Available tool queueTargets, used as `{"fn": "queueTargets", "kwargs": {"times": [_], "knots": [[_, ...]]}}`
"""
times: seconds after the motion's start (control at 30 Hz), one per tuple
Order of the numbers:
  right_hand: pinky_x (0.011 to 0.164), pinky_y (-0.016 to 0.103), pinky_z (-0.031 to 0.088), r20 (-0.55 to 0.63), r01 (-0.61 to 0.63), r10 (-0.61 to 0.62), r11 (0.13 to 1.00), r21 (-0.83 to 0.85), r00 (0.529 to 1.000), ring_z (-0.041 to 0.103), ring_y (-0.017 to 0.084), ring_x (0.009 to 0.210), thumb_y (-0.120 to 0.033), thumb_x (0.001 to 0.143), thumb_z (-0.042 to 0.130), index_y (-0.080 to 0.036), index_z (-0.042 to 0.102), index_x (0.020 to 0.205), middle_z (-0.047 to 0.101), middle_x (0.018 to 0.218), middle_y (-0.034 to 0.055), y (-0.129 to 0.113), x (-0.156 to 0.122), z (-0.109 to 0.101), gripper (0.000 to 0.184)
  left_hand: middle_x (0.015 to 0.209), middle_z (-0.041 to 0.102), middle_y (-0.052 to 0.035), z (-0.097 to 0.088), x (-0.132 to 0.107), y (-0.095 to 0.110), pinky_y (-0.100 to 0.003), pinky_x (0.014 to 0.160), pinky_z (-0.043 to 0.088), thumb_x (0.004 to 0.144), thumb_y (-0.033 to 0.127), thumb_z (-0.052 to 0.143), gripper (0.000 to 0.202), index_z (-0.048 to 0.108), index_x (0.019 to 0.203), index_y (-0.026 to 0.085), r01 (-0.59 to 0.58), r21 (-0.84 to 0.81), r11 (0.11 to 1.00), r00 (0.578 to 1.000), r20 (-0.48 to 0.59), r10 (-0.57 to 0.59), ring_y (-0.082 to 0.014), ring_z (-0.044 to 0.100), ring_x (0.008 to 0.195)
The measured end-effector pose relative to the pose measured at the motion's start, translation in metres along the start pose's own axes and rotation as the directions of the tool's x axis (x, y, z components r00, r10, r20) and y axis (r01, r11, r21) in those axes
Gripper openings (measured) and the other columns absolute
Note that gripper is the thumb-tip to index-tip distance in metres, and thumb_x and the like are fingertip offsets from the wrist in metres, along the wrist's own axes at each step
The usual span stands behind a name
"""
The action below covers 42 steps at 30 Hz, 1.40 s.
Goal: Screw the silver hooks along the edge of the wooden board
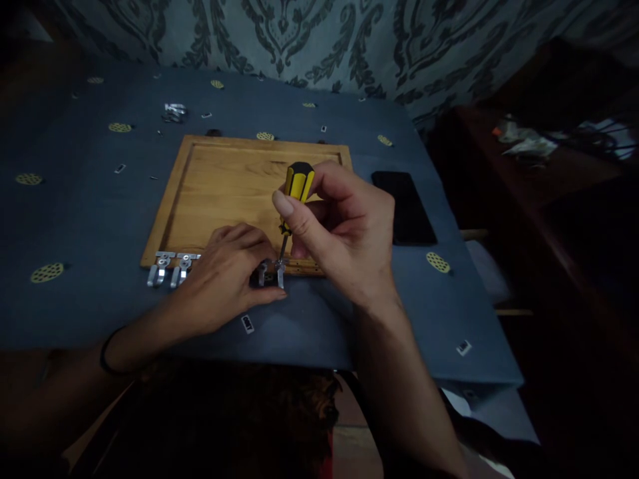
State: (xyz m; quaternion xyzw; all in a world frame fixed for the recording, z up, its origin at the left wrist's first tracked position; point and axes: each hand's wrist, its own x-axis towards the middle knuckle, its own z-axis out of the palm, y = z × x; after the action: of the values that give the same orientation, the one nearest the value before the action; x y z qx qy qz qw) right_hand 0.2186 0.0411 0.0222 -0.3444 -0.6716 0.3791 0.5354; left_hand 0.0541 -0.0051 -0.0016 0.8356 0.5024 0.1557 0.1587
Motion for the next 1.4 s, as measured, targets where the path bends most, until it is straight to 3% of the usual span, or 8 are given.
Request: {"fn": "queueTargets", "kwargs": {"times": [0.33, 0.6, 0.8, 0.9, 1.1, 1.3, 1.4], "knots": [[0.039, 0.026, 0.052, 0.076, -0.061, 0.059, 0.998, 0.033, 0.995, 0.061, 0.009, 0.046, -0.040, 0.081, 0.087, -0.025, 0.078, 0.088, 0.073, 0.082, -0.0013, -0.005, 0.001, -0.007, 0.019, 0.105, 0.069, -0.0066, 0.003, -0.001, -0.001, -0.046, 0.098, 0.043, 0.085, 0.041, 0.086, 0.033, 0.072, 0.098, 0.015, -0.005, 0.003, 1.000, 1.000, -0.022, 0.005, -0.0306, 0.060, 0.111], [0.033, 0.020, 0.045, 0.043, -0.055, 0.051, 0.993, 0.101, 0.998, 0.057, 0.006, 0.041, -0.041, 0.069, 0.096, -0.023, 0.062, 0.072, 0.075, 0.077, -0.0042, -0.001, 0.002, 0.000, 0.039, 0.113, 0.069, -0.0081, 0.002, 0.000, 0.000, -0.048, 0.101, 0.043, 0.087, 0.040, 0.084, 0.031, 0.072, 0.101, 0.014, 0.011, 0.008, 1.000, 1.000, 0.016, -0.011, -0.0315, 0.058, 0.118], [0.039, 0.025, 0.052, 0.101, -0.076, 0.070, 0.996, 0.055, 0.992, 0.061, 0.010, 0.048, -0.043, 0.082, 0.086, -0.028, 0.080, 0.099, 0.075, 0.080, -0.0012, -0.004, 0.001, -0.006, 0.024, 0.107, 0.069, -0.0074, 0.003, -0.001, -0.001, -0.046, 0.097, 0.043, 0.086, 0.041, 0.085, 0.033, 0.072, 0.100, 0.014, -0.006, 0.010, 1.000, 1.000, -0.018, 0.006, -0.0314, 0.059, 0.113], [0.040, 0.024, 0.052, 0.130, -0.054, 0.050, 0.998, 0.030, 0.990, 0.060, 0.008, 0.044, -0.038, 0.084, 0.085, -0.027, 0.081, 0.094, 0.072, 0.074, -0.0032, -0.002, 0.001, -0.008, 0.015, 0.109, 0.069, -0.0074, 0.003, -0.001, -0.001, -0.046, 0.098, 0.043, 0.086, 0.041, 0.086, 0.034, 0.072, 0.101, 0.014, -0.001, 0.008, 1.000, 1.000, -0.013, 0.001, -0.0313, 0.059, 0.115], [0.033, 0.018, 0.043, -0.003, -0.041, 0.041, 0.996, 0.078, 0.999, 0.056, 0.006, 0.042, -0.034, 0.067, 0.097, -0.024, 0.067, 0.075, 0.066, 0.067, -0.0073, 0.004, 0.000, 0.004, 0.033, 0.111, 0.069, -0.0069, 0.002, 0.000, 0.000, -0.047, 0.101, 0.043, 0.086, 0.041, 0.085, 0.035, 0.071, 0.104, 0.014, 0.002, 0.014, 1.000, 1.000, 0.000, -0.002, -0.0305, 0.059, 0.116], [0.030, 0.020, 0.033, -0.210, 0.134, -0.121, 0.990, 0.050, 0.970, 0.047, 0.003, 0.039, -0.038, 0.079, 0.089, -0.024, 0.063, 0.076, 0.065, 0.071, -0.0058, 0.006, 0.003, 0.004, 0.030, 0.107, 0.069, -0.0065, 0.003, -0.001, -0.002, -0.046, 0.099, 0.043, 0.084, 0.042, 0.087, 0.035, 0.072, 0.099, 0.014, 0.007, 0.006, 1.000, 1.000, -0.014, -0.007, -0.0303, 0.059, 0.114], [0.030, 0.021, 0.029, -0.231, 0.131, -0.120, 0.991, 0.030, 0.966, 0.045, 0.004, 0.037, -0.043, 0.079, 0.089, -0.025, 0.062, 0.076, 0.061, 0.068, -0.0063, 0.006, 0.005, 0.000, 0.033, 0.108, 0.069, -0.0062, 0.004, -0.002, -0.002, -0.046, 0.099, 0.043, 0.084, 0.042, 0.087, 0.036, 0.071, 0.100, 0.014, -0.004, 0.000, 1.000, 1.000, -0.030, 0.004, -0.0299, 0.059, 0.114]]}}
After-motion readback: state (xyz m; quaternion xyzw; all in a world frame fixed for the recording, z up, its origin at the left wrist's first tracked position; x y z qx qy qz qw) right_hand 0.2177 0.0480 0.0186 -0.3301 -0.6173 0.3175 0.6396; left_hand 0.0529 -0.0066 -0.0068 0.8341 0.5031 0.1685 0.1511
